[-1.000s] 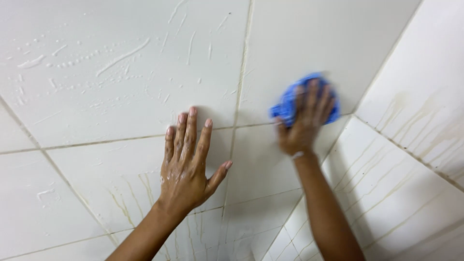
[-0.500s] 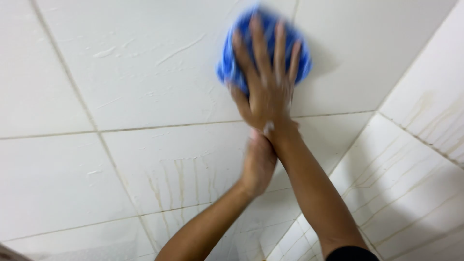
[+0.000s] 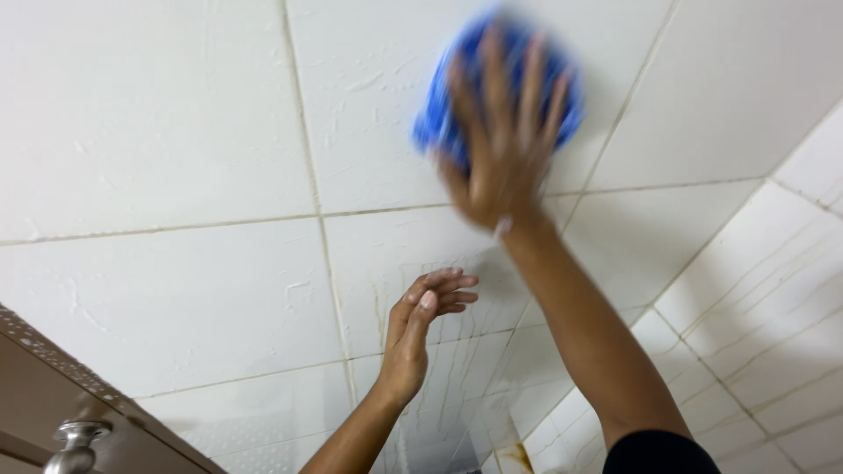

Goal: Cleaning and wiping tiled bathroom walls with a soapy blue cloth.

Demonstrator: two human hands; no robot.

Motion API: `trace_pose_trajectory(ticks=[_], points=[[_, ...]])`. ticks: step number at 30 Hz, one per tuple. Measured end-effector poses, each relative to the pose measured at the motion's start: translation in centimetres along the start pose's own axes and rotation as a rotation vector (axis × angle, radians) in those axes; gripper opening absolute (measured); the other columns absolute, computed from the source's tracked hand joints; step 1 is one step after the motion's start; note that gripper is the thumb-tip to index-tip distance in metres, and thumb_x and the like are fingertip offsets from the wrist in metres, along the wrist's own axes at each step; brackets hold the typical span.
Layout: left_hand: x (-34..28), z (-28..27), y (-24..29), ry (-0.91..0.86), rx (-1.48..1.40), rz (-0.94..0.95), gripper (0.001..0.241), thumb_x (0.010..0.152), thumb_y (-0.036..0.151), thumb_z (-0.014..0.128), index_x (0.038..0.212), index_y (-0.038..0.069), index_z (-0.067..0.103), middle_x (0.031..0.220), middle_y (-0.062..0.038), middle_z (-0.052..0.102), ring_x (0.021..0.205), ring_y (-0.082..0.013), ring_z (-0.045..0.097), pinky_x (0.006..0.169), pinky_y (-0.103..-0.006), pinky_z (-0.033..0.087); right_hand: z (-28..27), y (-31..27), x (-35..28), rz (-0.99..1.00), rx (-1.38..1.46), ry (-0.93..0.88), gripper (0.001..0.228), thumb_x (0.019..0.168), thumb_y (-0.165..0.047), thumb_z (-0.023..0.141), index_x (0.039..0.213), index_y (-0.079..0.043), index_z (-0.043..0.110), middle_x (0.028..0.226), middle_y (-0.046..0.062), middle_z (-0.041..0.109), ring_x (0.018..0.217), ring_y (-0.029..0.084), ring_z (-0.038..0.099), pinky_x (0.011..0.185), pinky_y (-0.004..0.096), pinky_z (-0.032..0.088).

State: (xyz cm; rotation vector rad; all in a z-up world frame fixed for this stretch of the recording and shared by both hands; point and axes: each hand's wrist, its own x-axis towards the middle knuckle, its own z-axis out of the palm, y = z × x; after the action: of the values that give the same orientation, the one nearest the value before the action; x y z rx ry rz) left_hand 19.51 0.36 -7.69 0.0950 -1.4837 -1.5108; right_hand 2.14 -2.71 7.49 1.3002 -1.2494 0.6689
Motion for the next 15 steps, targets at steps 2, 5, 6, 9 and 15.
trace_pose_trajectory(ticks=[2, 5, 6, 9, 15], points=[[-2.2, -2.5, 0.3, 0.004, 0.015, -0.011, 0.053, 0.104, 0.039, 0.042, 0.133, -0.001, 0.06, 0.127, -0.019, 0.071, 0.114, -0.0294, 0.069, 0.1, -0.0436, 0.054, 2.5, 1.3, -5.7, -0.045, -0.001, -0.002, 0.074, 0.102, -0.072, 0.028, 0.163, -0.03, 0.03, 0.17, 0.008, 0.018, 0.16, 0.037, 0.008, 0.129, 0.064, -0.002], [-5.4, -6.1, 0.4, 0.043, 0.039, -0.033, 0.046, 0.103, 0.032, 0.045, 0.128, -0.002, 0.063, 0.119, -0.02, 0.073, 0.106, -0.0288, 0.071, 0.095, -0.0432, 0.057, 2.5, 7.3, -7.5, 0.011, 0.014, 0.011, 0.075, 0.106, -0.07, 0.027, 0.167, -0.028, 0.019, 0.175, 0.006, 0.011, 0.162, 0.033, 0.006, 0.131, 0.06, -0.001], [-6.1, -7.2, 0.4, 0.075, 0.041, -0.041, 0.042, 0.103, 0.029, 0.047, 0.124, -0.003, 0.065, 0.114, -0.02, 0.074, 0.103, -0.0287, 0.072, 0.092, -0.0434, 0.058, 2.0, 10.2, -6.7, 0.107, 0.024, 0.032, 0.076, 0.108, -0.067, 0.026, 0.169, -0.023, 0.012, 0.177, 0.006, 0.008, 0.161, 0.032, 0.005, 0.131, 0.056, 0.0], [-6.5, -7.8, 0.5, 0.091, 0.009, -0.044, 0.037, 0.104, 0.025, 0.048, 0.12, -0.003, 0.067, 0.105, -0.02, 0.075, 0.097, -0.0283, 0.073, 0.087, -0.0436, 0.061, 2.7, 12.6, -2.6, 0.332, 0.031, 0.06, 0.072, 0.118, -0.061, 0.029, 0.17, -0.015, 0.012, 0.176, 0.011, 0.005, 0.159, 0.031, 0.0, 0.131, 0.048, 0.0], [-5.8, -4.8, -0.3, -0.022, -0.06, -0.085, 0.03, 0.102, 0.017, 0.052, 0.122, -0.002, 0.064, 0.108, -0.017, 0.071, 0.104, -0.0255, 0.069, 0.087, -0.0428, 0.058, 1.8, -3.8, -7.5, 0.149, 0.0, -0.002, 0.075, 0.104, -0.071, 0.028, 0.167, -0.031, 0.018, 0.174, 0.004, 0.011, 0.163, 0.037, 0.006, 0.132, 0.065, 0.001]])
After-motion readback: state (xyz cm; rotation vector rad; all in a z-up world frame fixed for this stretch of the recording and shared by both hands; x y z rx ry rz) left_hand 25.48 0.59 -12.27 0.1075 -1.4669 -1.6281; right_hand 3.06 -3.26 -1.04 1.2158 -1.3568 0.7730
